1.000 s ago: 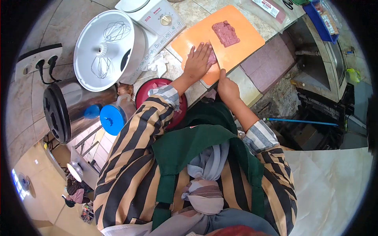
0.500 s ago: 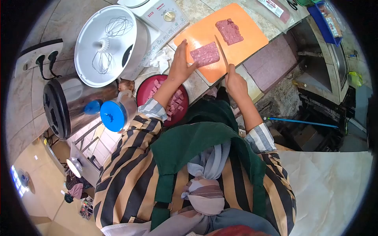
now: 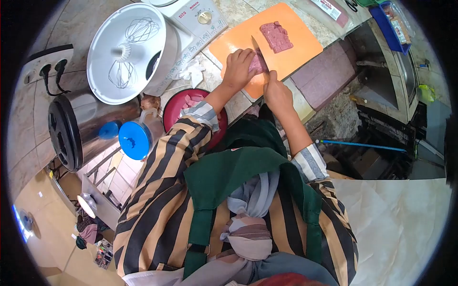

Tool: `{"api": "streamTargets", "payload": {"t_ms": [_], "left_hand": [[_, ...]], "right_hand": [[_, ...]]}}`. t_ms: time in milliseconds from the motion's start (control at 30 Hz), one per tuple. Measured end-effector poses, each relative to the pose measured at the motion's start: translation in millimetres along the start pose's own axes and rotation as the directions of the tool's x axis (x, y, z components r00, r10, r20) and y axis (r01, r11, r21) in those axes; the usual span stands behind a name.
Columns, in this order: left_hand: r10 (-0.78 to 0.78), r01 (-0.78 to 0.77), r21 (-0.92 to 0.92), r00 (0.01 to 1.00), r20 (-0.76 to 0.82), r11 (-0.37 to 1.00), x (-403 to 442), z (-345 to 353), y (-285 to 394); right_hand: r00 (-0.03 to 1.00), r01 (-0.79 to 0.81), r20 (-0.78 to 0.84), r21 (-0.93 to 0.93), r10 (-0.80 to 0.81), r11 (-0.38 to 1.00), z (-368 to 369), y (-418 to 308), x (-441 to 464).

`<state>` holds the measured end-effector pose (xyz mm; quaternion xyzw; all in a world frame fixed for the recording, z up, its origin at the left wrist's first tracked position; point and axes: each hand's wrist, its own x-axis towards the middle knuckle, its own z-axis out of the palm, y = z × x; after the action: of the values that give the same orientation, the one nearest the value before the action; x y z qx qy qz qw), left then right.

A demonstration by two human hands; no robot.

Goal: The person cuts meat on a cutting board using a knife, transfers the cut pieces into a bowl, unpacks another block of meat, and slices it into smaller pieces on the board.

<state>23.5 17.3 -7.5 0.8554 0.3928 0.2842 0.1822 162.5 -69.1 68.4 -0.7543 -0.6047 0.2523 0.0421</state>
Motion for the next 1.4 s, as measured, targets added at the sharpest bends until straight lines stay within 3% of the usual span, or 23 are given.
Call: {"api": "streamTargets", "payload": {"t_ms": [367,933,1400], "left_hand": [[-0.025,0.025,-0.147,1.000,0.005,0.989,-6,10,-8],[-0.005,0.008,-0.134,1.000,0.029,0.991,-8,13,-15],[-0.002,0.009,-0.127,0.998,0.057,0.992,-6,11,-14]], "right_hand": [[0.999,-0.003,0.040,-0.028,0.004,1.000,-4,-6,0],[0.982,-0.128,0.139,-0.016,0.129,0.992,-9,-20,7],[0.991,-0.109,0.077,0.015,0.107,0.994,16,-11,26]]}}
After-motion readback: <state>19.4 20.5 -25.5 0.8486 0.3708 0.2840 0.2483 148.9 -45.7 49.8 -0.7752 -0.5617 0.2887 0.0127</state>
